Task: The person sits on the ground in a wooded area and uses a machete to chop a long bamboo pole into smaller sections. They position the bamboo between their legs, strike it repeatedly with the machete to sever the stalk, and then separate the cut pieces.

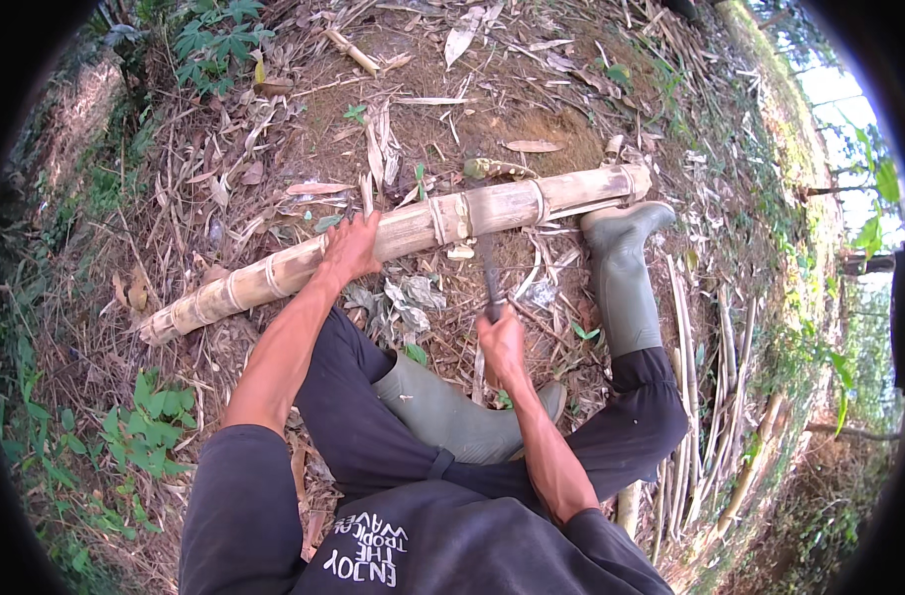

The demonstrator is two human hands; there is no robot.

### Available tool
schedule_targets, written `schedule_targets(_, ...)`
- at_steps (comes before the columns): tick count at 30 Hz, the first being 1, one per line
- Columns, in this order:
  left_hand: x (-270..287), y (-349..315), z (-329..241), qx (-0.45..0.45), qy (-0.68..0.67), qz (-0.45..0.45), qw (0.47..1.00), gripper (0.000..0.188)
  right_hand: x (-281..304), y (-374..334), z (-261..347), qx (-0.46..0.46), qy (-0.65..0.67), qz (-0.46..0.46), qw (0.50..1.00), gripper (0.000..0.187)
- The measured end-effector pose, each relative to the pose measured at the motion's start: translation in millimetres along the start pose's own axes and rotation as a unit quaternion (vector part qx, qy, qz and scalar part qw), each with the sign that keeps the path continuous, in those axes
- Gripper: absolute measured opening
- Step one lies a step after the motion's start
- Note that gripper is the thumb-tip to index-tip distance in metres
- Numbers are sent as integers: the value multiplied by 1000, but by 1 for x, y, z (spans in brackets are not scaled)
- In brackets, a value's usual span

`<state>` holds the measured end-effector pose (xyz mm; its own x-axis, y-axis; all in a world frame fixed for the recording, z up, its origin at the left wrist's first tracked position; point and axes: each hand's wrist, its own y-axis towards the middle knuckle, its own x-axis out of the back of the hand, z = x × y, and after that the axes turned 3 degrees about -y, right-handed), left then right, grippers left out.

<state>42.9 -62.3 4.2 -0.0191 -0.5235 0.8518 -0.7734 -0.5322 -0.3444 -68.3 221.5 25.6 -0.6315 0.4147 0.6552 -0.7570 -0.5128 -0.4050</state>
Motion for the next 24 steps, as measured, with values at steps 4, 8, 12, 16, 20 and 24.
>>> schedule_targets(4,-8,20,21,-36,-11,11,999,89,2,11,-1,6,-40,55,998,32)
schedule_targets(8,-9,36,46,-44,-99,150,983,90,29,2,40,18,-47,71,996,34)
schedule_targets(12,-10,33,34,-25,-68,105,992,92,37,7,53,6,-57,88,994,36)
schedule_targets(16,-21,1,-6,11,26,-33,999,91,31,-1,47,-18,-41,81,996,37)
schedule_targets(20,-13,14,7,-6,4,-9,1000,85,21,8,52,-35,-25,80,996,31)
schedule_targets(24,-6,23,13,-21,-35,51,998,77,-27,14,9,8,-9,5,1000,28)
